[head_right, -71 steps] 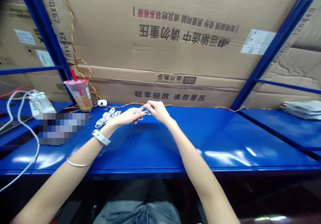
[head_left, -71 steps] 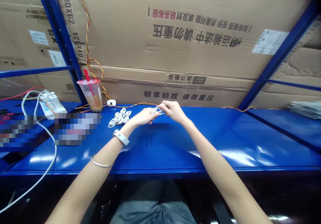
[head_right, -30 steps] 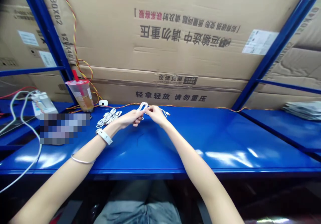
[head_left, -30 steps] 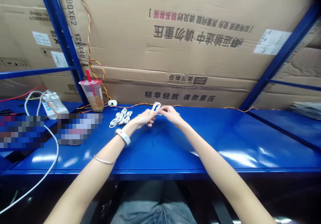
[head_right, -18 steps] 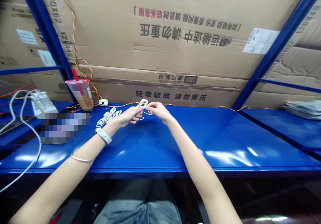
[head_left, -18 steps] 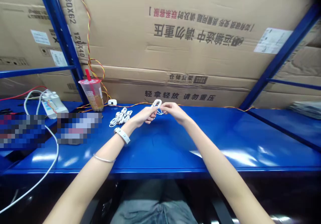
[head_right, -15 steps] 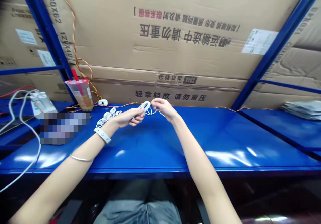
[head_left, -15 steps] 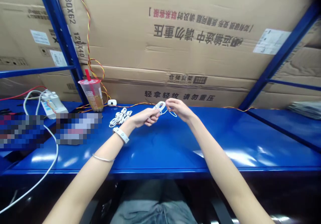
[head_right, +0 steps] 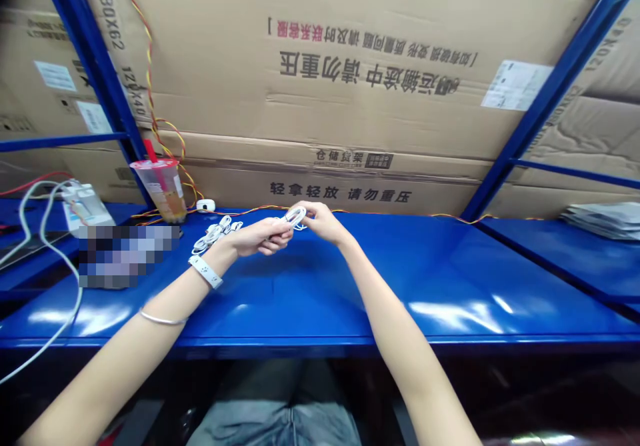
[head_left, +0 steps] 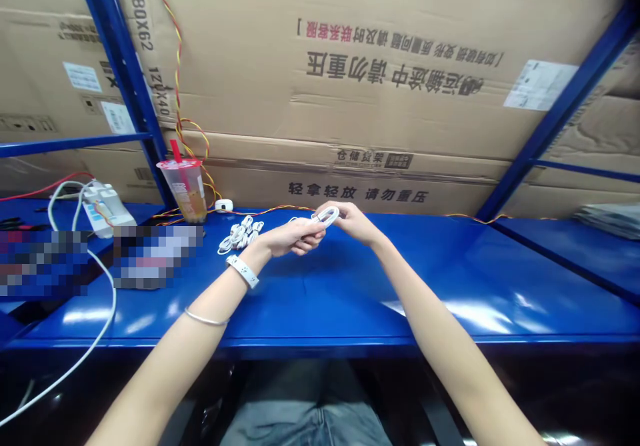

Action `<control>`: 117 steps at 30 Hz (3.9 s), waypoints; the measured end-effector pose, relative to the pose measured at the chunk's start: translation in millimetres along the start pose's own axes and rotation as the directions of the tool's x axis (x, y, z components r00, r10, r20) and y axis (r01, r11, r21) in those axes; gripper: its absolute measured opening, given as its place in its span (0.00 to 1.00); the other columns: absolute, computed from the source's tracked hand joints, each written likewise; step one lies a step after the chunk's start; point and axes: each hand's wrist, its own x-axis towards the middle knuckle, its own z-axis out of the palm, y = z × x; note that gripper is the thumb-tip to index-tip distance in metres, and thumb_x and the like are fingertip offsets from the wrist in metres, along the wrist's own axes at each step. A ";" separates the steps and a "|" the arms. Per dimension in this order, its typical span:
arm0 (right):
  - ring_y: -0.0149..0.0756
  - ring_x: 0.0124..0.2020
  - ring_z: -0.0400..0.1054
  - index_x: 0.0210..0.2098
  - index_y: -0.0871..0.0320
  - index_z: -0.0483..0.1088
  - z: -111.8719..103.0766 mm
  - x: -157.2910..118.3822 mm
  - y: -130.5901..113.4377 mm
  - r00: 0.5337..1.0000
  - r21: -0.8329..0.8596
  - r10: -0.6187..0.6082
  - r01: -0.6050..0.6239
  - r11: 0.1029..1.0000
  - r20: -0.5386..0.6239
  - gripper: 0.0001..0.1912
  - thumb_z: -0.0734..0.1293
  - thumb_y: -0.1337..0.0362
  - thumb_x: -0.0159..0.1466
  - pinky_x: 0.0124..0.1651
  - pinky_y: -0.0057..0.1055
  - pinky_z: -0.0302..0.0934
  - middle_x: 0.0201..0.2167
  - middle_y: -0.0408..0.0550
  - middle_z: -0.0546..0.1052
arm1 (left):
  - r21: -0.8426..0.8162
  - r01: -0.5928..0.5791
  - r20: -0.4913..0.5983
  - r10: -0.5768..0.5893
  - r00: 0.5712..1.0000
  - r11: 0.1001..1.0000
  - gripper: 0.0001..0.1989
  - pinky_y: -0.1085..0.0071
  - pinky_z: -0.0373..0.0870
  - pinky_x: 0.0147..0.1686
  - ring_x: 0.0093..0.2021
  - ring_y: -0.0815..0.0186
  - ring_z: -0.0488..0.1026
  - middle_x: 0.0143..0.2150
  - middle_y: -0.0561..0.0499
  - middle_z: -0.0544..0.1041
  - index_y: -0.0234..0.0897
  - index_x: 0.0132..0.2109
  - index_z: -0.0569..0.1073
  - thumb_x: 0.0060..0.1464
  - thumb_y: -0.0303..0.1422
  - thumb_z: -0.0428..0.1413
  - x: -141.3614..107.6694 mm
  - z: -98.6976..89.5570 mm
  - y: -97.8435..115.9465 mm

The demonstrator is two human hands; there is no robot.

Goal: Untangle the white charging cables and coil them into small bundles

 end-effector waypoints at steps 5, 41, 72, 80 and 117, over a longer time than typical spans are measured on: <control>0.29 0.22 0.61 0.30 0.62 0.72 9.0 1.0 1.4 0.992 -0.185 0.026 -0.048 0.981 -0.122 0.10 0.60 0.67 0.60 0.29 0.25 0.55 0.19 0.42 0.69 | 0.075 -0.117 -0.207 0.130 0.970 0.990 0.24 0.81 0.40 0.15 0.18 0.79 0.44 0.22 0.60 0.49 0.36 0.29 0.58 0.50 0.52 0.55 4.2 -0.4 0.0; 0.38 0.29 0.69 0.37 0.63 0.71 35.2 2.2 -4.2 0.983 -0.755 0.138 -0.184 0.630 -0.125 0.12 0.56 0.68 0.67 0.32 0.28 0.50 0.31 0.54 0.78 | 0.933 0.328 -0.356 0.498 0.791 0.145 0.11 0.69 0.68 0.35 0.39 0.57 0.77 0.37 0.42 0.76 0.35 0.50 0.60 0.64 0.35 0.42 17.5 -14.1 -10.5; 0.30 0.26 0.64 0.27 0.60 0.68 7.6 -5.3 16.1 0.965 0.353 0.229 -0.261 0.899 0.129 0.14 0.71 0.55 0.52 0.31 0.27 0.56 0.23 0.42 0.71 | 0.463 -0.301 -0.058 0.368 0.928 0.834 0.13 0.74 0.64 0.32 0.31 0.69 0.70 0.31 0.50 0.76 0.33 0.37 0.74 0.49 0.39 0.59 -4.6 -19.9 1.3; 0.33 0.28 0.66 0.31 0.57 0.65 35.4 5.5 11.1 0.953 0.562 0.236 -0.092 0.822 -0.189 0.17 0.70 0.51 0.51 0.37 0.32 0.62 0.26 0.43 0.70 | -0.074 -0.452 -0.293 0.414 0.862 0.889 0.15 0.78 0.58 0.23 0.23 0.76 0.60 0.27 0.53 0.68 0.32 0.34 0.71 0.48 0.41 0.60 15.7 -10.5 -15.8; 0.35 0.35 0.67 0.31 0.61 0.74 52.2 3.7 2.4 0.825 0.386 0.320 -0.136 0.912 -0.466 0.10 0.68 0.60 0.53 0.41 0.31 0.59 0.30 0.45 0.76 | 0.929 0.316 -0.347 0.758 0.552 0.195 0.18 0.69 0.61 0.37 0.39 0.59 0.73 0.41 0.40 0.76 0.33 0.46 0.72 0.65 0.38 0.41 23.8 -4.2 -26.4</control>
